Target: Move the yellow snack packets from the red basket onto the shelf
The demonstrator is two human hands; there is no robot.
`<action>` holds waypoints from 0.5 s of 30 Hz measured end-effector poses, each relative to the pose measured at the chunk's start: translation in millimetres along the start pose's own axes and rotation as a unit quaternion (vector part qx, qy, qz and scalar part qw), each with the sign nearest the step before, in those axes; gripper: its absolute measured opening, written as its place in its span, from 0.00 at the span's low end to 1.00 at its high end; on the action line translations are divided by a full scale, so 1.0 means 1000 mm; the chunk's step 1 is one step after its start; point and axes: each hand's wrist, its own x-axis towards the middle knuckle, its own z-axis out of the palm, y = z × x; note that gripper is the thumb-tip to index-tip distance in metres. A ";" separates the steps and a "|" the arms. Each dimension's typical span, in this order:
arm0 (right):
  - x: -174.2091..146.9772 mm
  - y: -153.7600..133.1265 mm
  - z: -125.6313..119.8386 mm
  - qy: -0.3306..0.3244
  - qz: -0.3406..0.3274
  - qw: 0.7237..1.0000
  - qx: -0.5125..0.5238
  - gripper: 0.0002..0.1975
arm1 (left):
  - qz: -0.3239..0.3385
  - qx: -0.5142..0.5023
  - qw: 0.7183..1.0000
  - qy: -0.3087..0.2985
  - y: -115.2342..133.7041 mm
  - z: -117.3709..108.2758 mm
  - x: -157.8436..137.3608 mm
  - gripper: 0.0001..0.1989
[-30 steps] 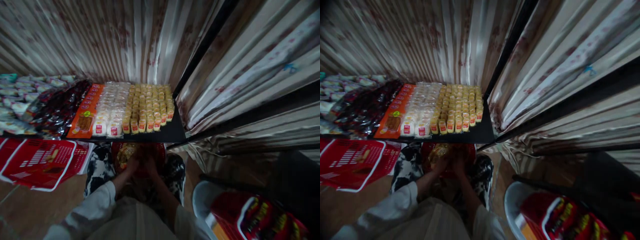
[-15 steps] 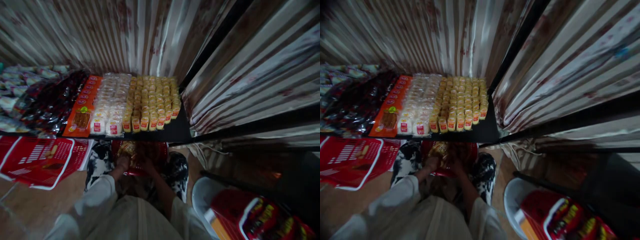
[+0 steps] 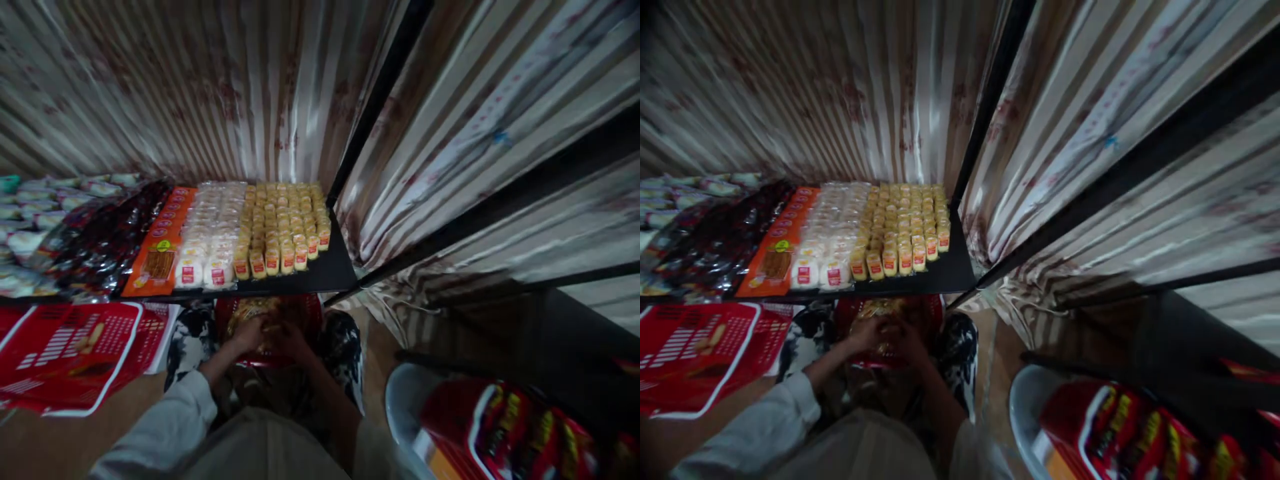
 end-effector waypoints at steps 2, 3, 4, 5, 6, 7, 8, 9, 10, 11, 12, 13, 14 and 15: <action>-0.006 -0.005 -0.008 0.042 0.021 0.999 0.016 0.16 | 0.017 -0.034 0.999 -0.005 0.007 -0.005 -0.002 0.15; -0.009 -0.008 -0.013 0.056 0.031 0.998 0.026 0.17 | 0.019 -0.066 0.998 0.001 0.010 -0.008 -0.003 0.16; -0.012 -0.010 -0.017 0.064 0.039 0.996 0.039 0.19 | 0.019 -0.108 0.994 0.011 0.015 -0.011 -0.005 0.16; -0.016 -0.013 -0.021 0.069 0.047 0.995 0.057 0.21 | 0.018 -0.157 0.987 0.022 0.019 -0.013 -0.007 0.16; -0.019 -0.016 -0.025 0.069 0.053 0.993 0.081 0.23 | 0.012 -0.211 0.977 0.034 0.024 -0.015 -0.010 0.17; -0.023 -0.021 -0.028 0.066 0.054 0.991 0.106 0.25 | 0.003 -0.268 0.962 0.045 0.029 -0.017 -0.012 0.17; -0.027 -0.026 -0.031 0.062 0.053 0.988 0.132 0.25 | -0.008 -0.327 0.944 0.053 0.035 -0.018 -0.015 0.18; -0.031 -0.031 -0.032 0.057 0.047 0.985 0.154 0.25 | -0.018 -0.381 0.922 0.059 0.040 -0.019 -0.018 0.18; -0.034 -0.037 -0.033 0.053 0.036 0.984 0.167 0.24 | -0.025 -0.428 0.901 0.064 0.045 -0.020 -0.021 0.19; -0.038 -0.043 -0.033 0.052 0.023 0.984 0.169 0.24 | -0.027 -0.462 0.884 0.068 0.049 -0.020 -0.024 0.20; -0.041 -0.048 -0.032 0.053 0.010 0.985 0.167 0.23 | -0.025 -0.484 0.872 0.069 0.053 -0.020 -0.026 0.20; -0.043 -0.052 -0.030 0.055 0.000 0.985 0.163 0.23 | -0.020 -0.493 0.867 0.070 0.057 -0.020 -0.027 0.20; -0.044 -0.055 -0.029 0.061 -0.007 0.985 0.161 0.22 | -0.012 -0.492 0.868 0.071 0.060 -0.019 -0.029 0.20; -0.045 -0.057 -0.027 0.068 -0.010 0.985 0.160 0.21 | -0.003 -0.481 0.874 0.072 0.062 -0.019 -0.029 0.20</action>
